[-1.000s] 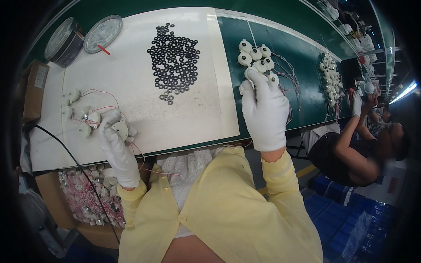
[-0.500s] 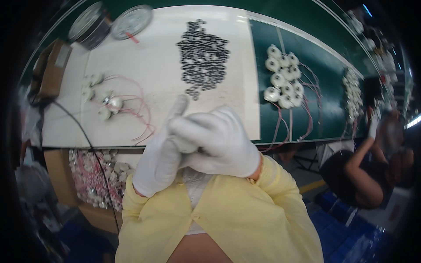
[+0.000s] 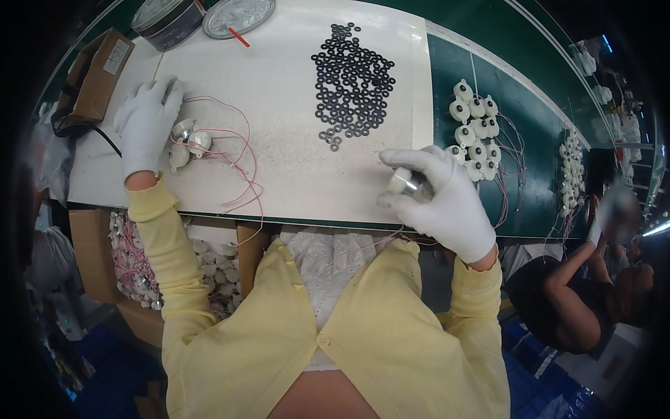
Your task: The person assembles small white circular electronic components by inserting black washers into their centers and securing them with a tool. They then use a red-handled brush to apply a substance from a container onto the assembled units, which are arranged on a green workbench.
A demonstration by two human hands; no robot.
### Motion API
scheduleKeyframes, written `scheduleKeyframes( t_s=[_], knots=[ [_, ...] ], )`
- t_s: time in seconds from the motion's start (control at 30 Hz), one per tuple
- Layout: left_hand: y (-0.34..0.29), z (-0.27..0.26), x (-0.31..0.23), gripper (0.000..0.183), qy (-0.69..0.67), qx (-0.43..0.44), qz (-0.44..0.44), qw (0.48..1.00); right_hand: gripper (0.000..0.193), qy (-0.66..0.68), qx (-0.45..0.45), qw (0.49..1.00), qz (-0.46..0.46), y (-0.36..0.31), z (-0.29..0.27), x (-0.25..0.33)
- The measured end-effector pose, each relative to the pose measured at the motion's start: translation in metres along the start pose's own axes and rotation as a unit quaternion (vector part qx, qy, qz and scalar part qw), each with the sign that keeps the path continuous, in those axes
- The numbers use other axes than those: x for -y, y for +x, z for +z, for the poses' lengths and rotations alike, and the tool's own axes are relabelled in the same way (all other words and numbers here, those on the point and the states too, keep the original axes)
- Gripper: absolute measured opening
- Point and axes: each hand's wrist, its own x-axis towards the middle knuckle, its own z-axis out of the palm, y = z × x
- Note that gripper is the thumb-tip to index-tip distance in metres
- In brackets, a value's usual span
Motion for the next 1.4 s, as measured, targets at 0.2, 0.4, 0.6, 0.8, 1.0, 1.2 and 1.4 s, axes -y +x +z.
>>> scheduleKeyframes(
  t_s=[0.2,0.4,0.6,0.8,1.0,1.2,1.4],
  knots=[
    [-0.017,-0.029,-0.033,0.021,-0.081,0.026,0.043,0.995,0.032,-0.330,0.036,0.943,-0.033,0.018,0.008,0.004],
    [-0.036,-0.049,-0.073,0.014,-0.123,-0.045,0.130,0.983,0.031,-0.240,0.009,0.971,0.007,0.022,0.020,0.002],
    [-0.054,-0.057,-0.105,0.019,-0.213,-0.029,0.149,0.965,0.028,0.104,0.029,0.993,0.057,0.028,0.033,0.008],
    [-0.068,-0.037,-0.113,0.023,-0.239,-0.087,0.112,0.961,0.031,0.129,0.054,0.980,0.142,0.035,0.033,0.015],
    [-0.080,-0.034,-0.114,0.027,-0.297,-0.070,0.102,0.947,0.029,-0.003,0.003,1.000,0.015,0.040,0.049,0.000],
    [-0.083,-0.036,-0.112,0.033,-0.327,-0.073,0.075,0.939,0.026,-0.167,-0.001,0.984,-0.067,0.050,0.049,0.014],
    [-0.082,-0.034,-0.110,0.036,-0.331,-0.072,0.077,0.938,0.027,-0.324,0.001,0.942,-0.093,0.050,0.051,0.020]
  ],
)
